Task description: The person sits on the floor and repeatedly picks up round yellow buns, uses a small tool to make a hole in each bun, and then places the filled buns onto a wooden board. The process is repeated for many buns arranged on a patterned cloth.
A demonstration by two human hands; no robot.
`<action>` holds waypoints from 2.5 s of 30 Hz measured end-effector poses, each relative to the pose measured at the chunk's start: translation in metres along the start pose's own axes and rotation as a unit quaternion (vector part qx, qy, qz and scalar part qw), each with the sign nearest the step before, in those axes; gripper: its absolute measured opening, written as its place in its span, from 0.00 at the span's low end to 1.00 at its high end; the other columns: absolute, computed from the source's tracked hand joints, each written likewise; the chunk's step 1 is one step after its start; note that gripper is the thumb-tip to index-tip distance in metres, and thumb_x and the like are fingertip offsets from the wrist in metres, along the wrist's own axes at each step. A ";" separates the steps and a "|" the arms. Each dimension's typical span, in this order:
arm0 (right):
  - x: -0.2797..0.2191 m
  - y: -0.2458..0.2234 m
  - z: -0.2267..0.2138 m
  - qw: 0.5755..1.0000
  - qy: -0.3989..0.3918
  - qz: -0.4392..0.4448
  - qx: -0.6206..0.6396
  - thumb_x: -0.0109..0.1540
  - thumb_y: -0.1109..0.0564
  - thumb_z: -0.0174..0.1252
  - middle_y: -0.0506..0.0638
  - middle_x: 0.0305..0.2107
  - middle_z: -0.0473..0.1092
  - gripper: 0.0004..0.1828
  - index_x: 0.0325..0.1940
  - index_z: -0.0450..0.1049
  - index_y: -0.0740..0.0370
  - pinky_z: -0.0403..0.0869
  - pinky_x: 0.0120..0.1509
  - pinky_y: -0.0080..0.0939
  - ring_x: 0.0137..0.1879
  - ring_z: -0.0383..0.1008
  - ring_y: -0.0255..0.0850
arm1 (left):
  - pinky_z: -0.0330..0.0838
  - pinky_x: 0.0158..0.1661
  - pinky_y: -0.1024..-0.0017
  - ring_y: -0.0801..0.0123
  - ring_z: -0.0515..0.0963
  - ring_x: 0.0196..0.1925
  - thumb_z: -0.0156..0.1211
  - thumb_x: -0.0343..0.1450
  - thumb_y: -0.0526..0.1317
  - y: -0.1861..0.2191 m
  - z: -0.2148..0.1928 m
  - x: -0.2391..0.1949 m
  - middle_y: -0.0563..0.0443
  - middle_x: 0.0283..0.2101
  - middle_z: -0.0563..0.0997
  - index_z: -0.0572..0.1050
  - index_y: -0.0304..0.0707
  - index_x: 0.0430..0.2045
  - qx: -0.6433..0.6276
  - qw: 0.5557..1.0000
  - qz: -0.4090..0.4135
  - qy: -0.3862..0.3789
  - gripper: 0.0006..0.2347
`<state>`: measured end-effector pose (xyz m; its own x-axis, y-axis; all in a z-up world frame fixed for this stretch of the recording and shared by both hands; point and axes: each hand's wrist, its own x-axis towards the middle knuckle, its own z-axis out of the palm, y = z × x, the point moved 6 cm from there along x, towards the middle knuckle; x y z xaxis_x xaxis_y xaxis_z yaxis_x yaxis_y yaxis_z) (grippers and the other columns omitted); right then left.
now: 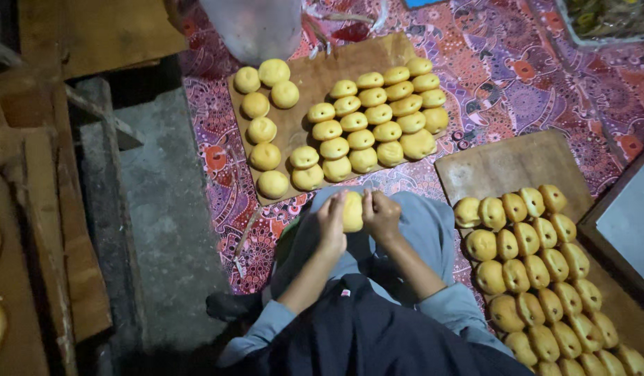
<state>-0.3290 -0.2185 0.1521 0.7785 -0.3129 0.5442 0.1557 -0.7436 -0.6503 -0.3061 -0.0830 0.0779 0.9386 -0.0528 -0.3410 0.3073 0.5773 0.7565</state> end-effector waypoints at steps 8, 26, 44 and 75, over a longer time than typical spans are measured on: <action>0.029 0.017 0.013 0.994 -0.090 0.053 -0.027 0.65 0.57 0.61 0.60 0.19 0.71 0.13 0.27 0.75 0.64 0.69 0.28 0.46 0.22 0.74 0.50 | 0.68 0.60 0.56 0.47 0.70 0.61 0.82 0.50 0.46 0.067 0.006 0.048 0.33 0.56 0.70 0.71 0.49 0.58 0.580 0.763 0.143 -0.248 0.39; -0.001 0.152 -0.057 0.947 -0.010 0.311 -0.082 0.70 0.54 0.59 0.53 0.20 0.69 0.18 0.30 0.75 0.70 0.65 0.34 0.42 0.27 0.66 0.37 | 0.56 0.64 0.55 0.44 0.64 0.66 0.65 0.56 0.34 0.017 -0.092 0.335 0.37 0.59 0.70 0.67 0.41 0.56 0.687 0.675 0.069 -0.262 0.30; -0.001 0.169 -0.043 0.947 -0.001 0.320 -0.005 0.69 0.56 0.58 0.49 0.24 0.70 0.17 0.30 0.74 0.69 0.68 0.41 0.36 0.33 0.67 0.32 | 0.60 0.57 0.45 0.41 0.66 0.63 0.76 0.61 0.43 0.089 -0.054 0.442 0.31 0.59 0.67 0.62 0.33 0.57 0.677 0.710 0.135 0.139 0.33; 0.030 -0.070 -0.076 0.997 0.003 -0.019 0.077 0.68 0.59 0.58 0.51 0.19 0.71 0.12 0.30 0.74 0.63 0.67 0.29 0.39 0.22 0.69 0.37 | 0.79 0.44 0.72 0.72 0.82 0.41 0.67 0.71 0.38 0.091 0.072 -0.031 0.47 0.42 0.83 0.78 0.24 0.45 0.023 0.985 0.006 -0.171 0.14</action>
<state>-0.3631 -0.2213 0.2541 0.7673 -0.2901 0.5719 0.2764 -0.6552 -0.7031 -0.2961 -0.0881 0.1975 0.9377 -0.3225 -0.1295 0.2952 0.5426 0.7864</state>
